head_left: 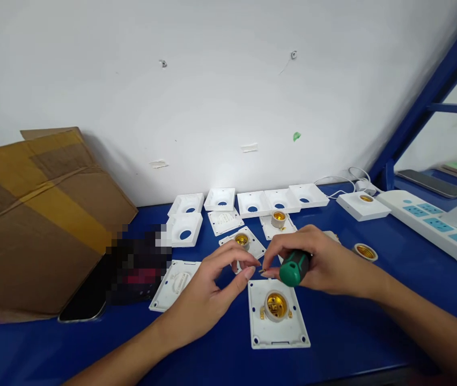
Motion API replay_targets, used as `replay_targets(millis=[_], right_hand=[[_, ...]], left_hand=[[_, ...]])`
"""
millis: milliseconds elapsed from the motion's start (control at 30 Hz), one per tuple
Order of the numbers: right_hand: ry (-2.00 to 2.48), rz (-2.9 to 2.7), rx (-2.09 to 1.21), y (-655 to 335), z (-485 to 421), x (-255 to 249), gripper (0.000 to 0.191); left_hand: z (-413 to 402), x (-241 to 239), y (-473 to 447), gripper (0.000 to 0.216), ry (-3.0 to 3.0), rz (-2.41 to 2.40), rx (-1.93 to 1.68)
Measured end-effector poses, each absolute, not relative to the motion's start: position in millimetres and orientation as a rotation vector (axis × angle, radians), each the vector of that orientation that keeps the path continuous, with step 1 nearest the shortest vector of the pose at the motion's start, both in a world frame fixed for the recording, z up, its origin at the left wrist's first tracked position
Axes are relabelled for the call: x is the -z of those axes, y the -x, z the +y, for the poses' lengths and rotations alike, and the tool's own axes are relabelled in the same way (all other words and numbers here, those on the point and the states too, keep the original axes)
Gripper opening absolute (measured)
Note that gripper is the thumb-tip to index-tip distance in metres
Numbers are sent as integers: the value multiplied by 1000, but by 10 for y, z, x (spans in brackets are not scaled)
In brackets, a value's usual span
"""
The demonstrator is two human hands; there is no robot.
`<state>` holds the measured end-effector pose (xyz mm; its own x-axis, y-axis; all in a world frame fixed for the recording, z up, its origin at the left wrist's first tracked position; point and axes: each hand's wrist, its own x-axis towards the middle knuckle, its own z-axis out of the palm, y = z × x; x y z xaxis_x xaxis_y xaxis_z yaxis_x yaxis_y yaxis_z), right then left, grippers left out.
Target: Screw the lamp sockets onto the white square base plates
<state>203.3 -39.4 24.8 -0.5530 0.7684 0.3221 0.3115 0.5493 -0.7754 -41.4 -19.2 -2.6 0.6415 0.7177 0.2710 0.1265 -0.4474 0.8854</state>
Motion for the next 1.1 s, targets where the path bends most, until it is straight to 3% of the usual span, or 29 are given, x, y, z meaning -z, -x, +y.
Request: replay_targets(millis=[233,533,800,1100], right_hand=[[804,-2130,-835,-1967,-401,-173,22],[873,-2039,-833,-1971,-430,-222,7],[975,-1658,-807,-2092,-420,-253,42],[883,-1237,-1063,-2011,-345,-247,36]], left_hand=[[-160,32,410,15,-1727,585,-774],[-122,31,398,13,-1631,592,-804],[-82,40,415,14,-1436,719,-859],[-83,58,413,15,-1392,736,-872]])
